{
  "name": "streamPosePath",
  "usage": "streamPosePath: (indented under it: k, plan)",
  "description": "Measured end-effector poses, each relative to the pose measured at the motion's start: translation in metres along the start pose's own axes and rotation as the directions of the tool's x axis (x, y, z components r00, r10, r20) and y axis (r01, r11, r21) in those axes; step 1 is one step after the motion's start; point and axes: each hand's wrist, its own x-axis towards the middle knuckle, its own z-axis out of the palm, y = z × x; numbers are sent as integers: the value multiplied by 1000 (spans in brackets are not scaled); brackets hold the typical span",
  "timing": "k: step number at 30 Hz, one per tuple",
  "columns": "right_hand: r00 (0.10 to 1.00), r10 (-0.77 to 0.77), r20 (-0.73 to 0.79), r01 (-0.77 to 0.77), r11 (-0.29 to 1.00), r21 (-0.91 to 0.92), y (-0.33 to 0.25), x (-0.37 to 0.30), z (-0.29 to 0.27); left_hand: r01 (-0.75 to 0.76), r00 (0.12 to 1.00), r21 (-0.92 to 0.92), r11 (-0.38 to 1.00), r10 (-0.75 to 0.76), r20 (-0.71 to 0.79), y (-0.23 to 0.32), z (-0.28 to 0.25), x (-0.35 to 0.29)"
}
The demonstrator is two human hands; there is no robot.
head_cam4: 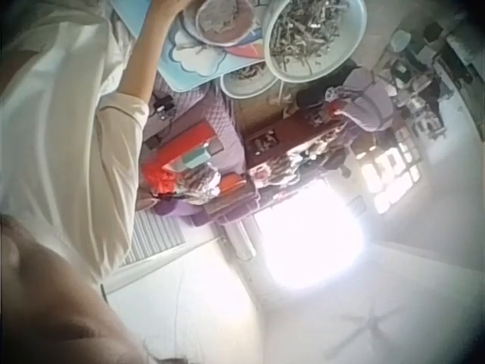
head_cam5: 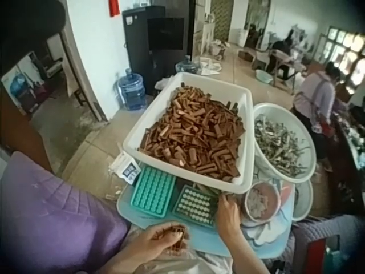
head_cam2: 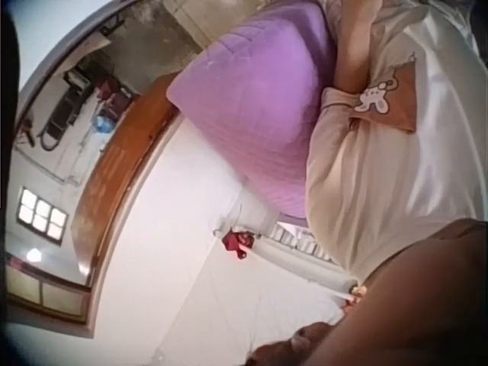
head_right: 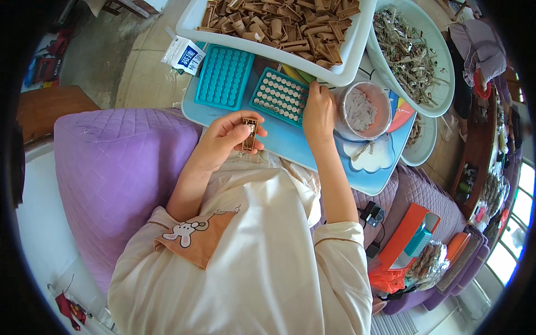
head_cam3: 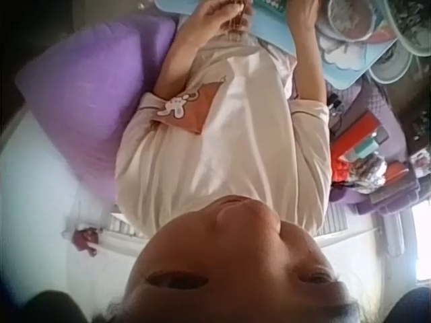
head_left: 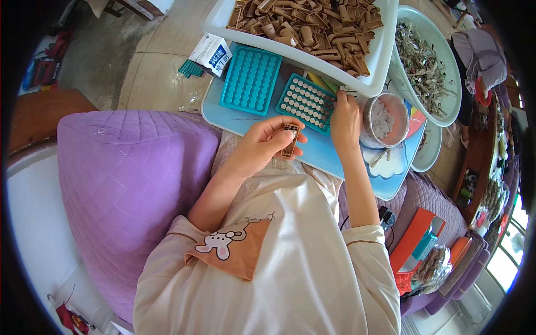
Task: The person assembles small plastic sleeves and metal components by hand using an assembly jig, taking parts from sorting trays and a bin.
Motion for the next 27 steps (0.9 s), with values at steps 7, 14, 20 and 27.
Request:
streamPosePath:
  k: [7, 14, 20, 27]
  plan:
    - [991, 11, -134, 74, 790, 609, -31, -13, -46, -28, 1000, -14, 1000, 28, -2, 5, 1, -4]
    - [903, -230, -362, 416, 672, 613, -69, -42, -76, -98, 993, -25, 995, 100, 62, 3, 10, -5]
    - [903, -326, -280, 430, 687, 586, -63, -46, -77, -113, 992, 133, 985, 103, 76, -1, 9, -7]
    - [947, -319, 47, 210, 719, 662, -51, -42, -91, -149, 986, 576, 804, 163, 29, -3, 18, -8]
